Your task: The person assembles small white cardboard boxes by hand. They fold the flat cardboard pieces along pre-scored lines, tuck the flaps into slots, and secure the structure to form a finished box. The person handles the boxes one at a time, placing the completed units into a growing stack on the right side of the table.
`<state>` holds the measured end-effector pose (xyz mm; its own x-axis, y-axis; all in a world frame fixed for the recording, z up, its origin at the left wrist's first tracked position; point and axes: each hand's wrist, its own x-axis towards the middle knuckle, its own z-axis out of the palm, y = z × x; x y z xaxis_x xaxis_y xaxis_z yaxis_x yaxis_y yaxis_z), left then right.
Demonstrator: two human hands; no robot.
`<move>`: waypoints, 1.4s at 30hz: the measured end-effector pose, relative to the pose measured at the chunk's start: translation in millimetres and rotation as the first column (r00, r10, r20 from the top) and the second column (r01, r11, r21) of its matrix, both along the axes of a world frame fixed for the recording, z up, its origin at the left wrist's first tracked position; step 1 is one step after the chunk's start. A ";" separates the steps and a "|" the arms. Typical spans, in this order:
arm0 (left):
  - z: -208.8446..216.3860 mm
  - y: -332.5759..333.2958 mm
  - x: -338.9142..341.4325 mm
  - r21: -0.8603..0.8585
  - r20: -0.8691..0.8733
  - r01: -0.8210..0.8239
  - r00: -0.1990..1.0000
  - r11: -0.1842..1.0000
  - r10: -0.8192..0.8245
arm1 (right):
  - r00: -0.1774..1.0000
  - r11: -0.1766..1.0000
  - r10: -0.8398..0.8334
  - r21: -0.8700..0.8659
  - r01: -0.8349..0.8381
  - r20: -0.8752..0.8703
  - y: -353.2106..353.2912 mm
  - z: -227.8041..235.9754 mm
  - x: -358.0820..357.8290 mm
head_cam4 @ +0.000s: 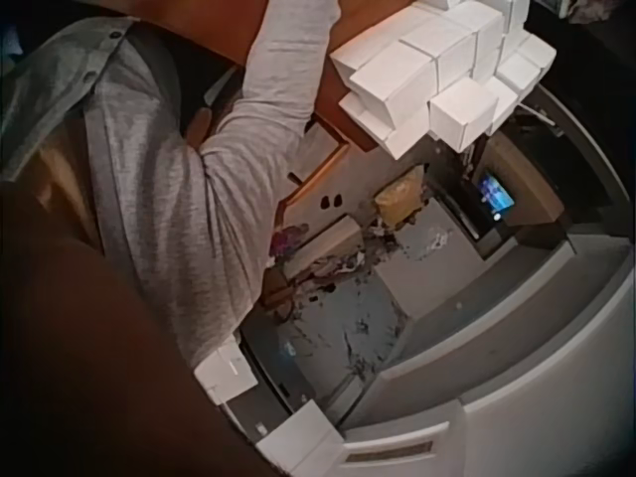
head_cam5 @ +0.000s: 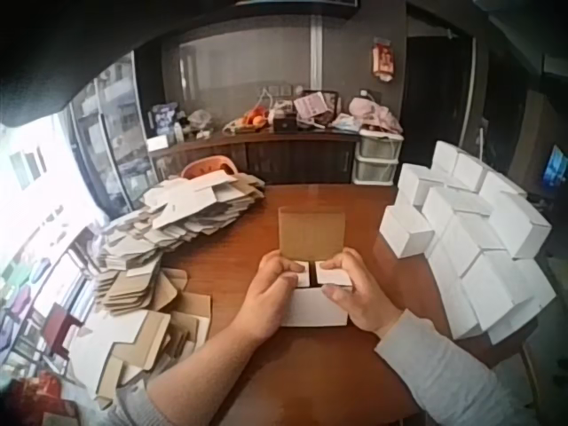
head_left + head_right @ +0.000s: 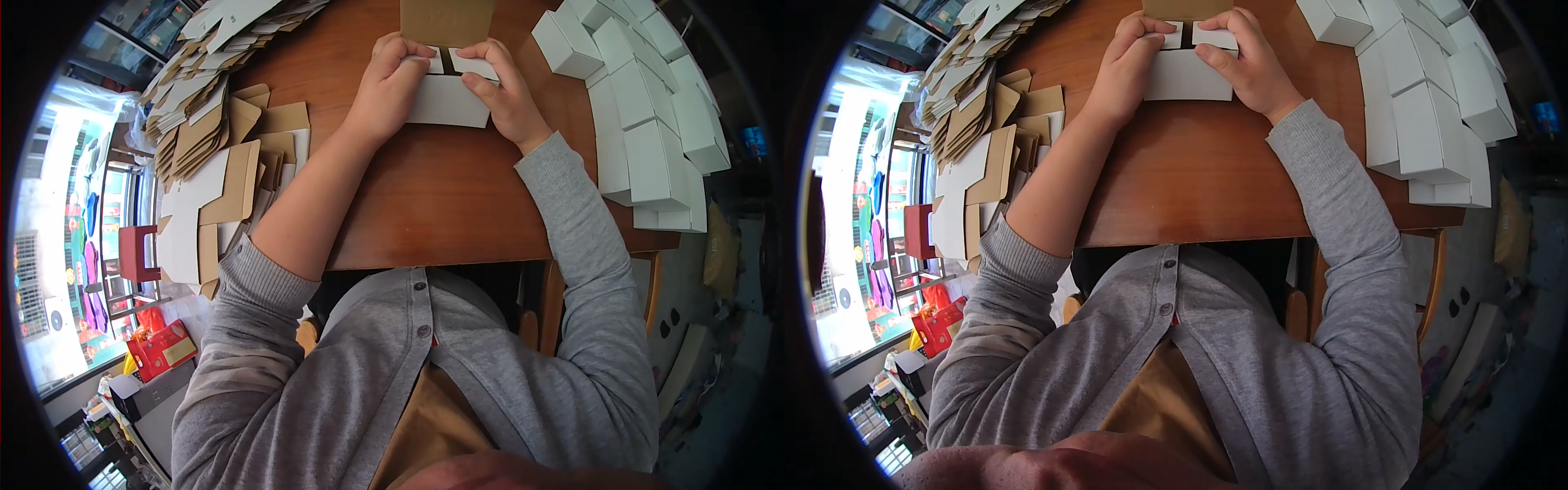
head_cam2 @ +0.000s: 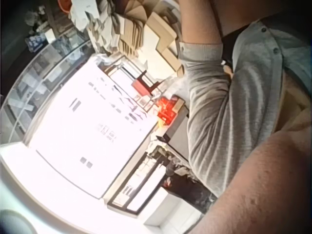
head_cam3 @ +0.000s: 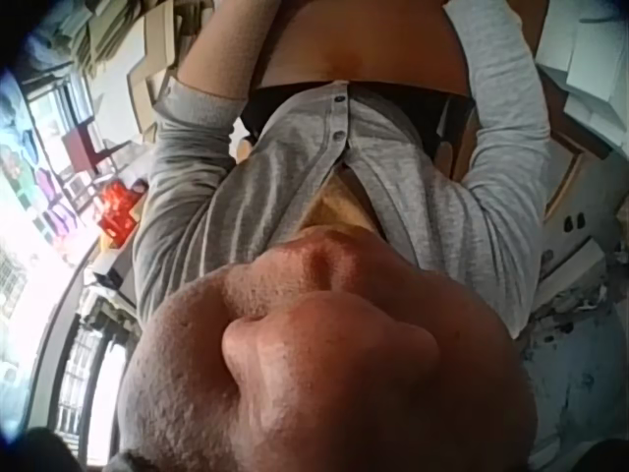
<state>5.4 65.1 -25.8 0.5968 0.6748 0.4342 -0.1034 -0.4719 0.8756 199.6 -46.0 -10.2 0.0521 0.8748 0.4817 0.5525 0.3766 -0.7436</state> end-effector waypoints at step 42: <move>4.6 -1.7 5.3 -0.139 0.132 -0.081 0.986 0.987 0.100 | 0.985 0.982 -0.136 0.145 0.120 0.107 5.0 -4.1 0.6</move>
